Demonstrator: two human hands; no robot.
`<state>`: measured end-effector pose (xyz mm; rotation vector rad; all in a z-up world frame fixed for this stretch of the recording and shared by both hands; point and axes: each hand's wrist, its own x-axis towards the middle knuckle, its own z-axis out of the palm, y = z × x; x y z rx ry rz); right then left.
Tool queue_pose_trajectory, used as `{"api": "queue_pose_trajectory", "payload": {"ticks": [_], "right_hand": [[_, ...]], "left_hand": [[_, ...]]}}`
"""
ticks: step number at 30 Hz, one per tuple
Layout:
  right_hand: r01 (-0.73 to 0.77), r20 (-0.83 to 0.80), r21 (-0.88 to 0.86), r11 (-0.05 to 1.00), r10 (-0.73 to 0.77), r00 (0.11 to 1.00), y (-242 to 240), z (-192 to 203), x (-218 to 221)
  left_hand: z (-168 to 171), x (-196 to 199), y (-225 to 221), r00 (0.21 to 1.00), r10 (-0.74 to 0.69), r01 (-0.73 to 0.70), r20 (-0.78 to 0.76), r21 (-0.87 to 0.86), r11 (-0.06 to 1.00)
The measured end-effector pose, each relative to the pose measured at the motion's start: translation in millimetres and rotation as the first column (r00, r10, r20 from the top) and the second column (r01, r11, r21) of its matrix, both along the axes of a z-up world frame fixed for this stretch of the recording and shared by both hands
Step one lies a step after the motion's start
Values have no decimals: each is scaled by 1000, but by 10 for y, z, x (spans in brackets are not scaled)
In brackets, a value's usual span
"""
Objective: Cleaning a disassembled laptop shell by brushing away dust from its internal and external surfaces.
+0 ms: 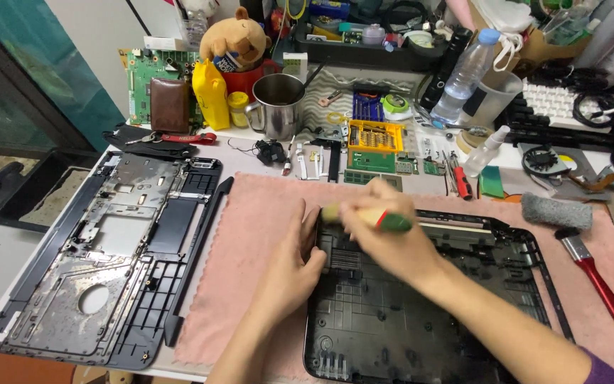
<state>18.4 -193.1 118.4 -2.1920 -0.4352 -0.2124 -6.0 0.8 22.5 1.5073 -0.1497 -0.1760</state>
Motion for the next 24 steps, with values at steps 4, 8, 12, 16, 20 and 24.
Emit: {"api": "queue_pose_trajectory", "payload": {"ticks": [4, 8, 12, 16, 20, 24], "right_hand": [[-112, -120, -13, 994, 109, 987, 71, -15, -110], [-297, 94, -179, 938, 317, 944, 50, -254, -105], [-228, 90, -138, 964, 241, 966, 207, 52, -270], [-95, -290, -15, 995, 86, 953, 173, 38, -252], [-273, 159, -258, 927, 319, 934, -50, -245, -185], [-244, 329, -495, 834, 440, 835, -197, -338, -49]], "left_hand": [[-74, 19, -2, 1000, 19, -19, 8, 16, 1000], [-288, 81, -4, 998, 11, -9, 63, -38, 999], [-196, 68, -8, 999, 14, -14, 31, 3, 1000], [-294, 99, -14, 998, 8, -5, 57, -49, 999], [-123, 30, -14, 1000, -1, 2, 22, -46, 999], [112, -70, 12, 994, -7, -9, 110, 145, 989]]}}
